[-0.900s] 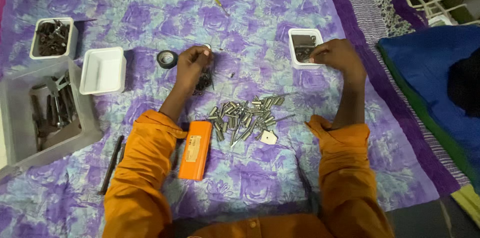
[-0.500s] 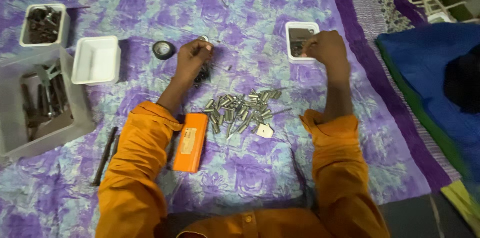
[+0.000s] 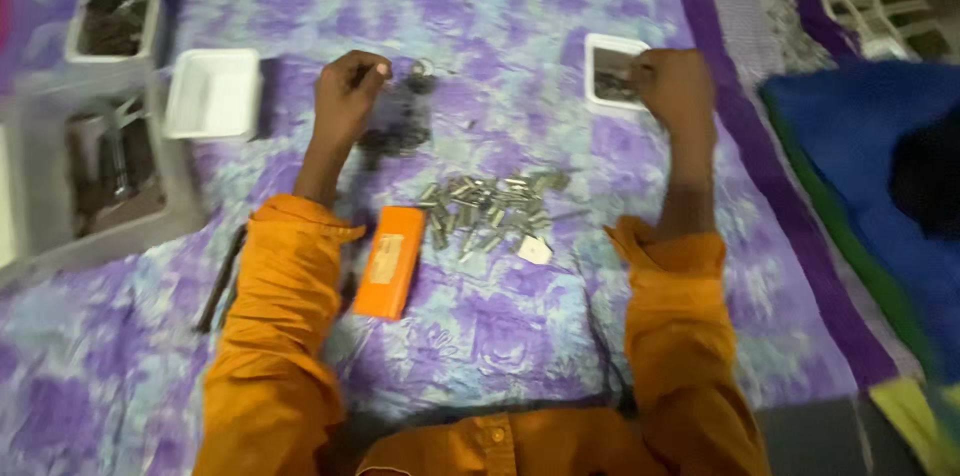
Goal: The person repeatedly picks up small metal rods and cylindrical pieces, fits them together by hand, and places the assembled units into a white container. The person also moves a roll of black tape and an orange box aside to clear the workspace.
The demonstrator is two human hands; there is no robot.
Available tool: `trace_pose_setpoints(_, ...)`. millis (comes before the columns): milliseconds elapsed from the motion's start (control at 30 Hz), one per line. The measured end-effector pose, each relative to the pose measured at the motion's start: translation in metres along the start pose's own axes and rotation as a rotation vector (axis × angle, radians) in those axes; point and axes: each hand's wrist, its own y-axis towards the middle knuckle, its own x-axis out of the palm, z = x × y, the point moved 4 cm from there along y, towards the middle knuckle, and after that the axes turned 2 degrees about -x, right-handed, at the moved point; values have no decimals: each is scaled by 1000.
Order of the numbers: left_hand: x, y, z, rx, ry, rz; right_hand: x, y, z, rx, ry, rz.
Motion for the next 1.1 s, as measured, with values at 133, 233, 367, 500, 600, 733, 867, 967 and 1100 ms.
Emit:
trace_pose_setpoints(133, -36, -21, -14, 60, 239, 168, 4, 7, -63, -73, 112, 5)
trace_pose_setpoints(233, -42, -20, -25, 51, 348, 126, 42, 9, -119, -204, 217, -129)
trace_pose_setpoints(367, -20, -20, -21, 97, 458, -135, 82, -3, -162, -446, 214, -207)
trace_pose_setpoints(500, 6, -28, -1, 218, 547, -451, 103, -5, -163, -454, 148, -273)
trace_pose_setpoints(600, 16, -30, 5, 189, 686, -450, 107, -2, -153, -432, 217, -307)
trace_pose_setpoints(733, 25, -28, 9, 248, 658, -528, 111, 0, -151, -429, 232, -295)
trace_pose_setpoints(867, 29, -26, 3, 216, 689, -532, 113, -2, -152, -404, 230, -281)
trace_pose_setpoints(967, 34, -25, 4, 237, 661, -540, 114, -2, -151, -411, 217, -275)
trace_pose_setpoints(1100, 38, -25, 8, 183, 656, -580, 115, -1, -151, -411, 218, -276)
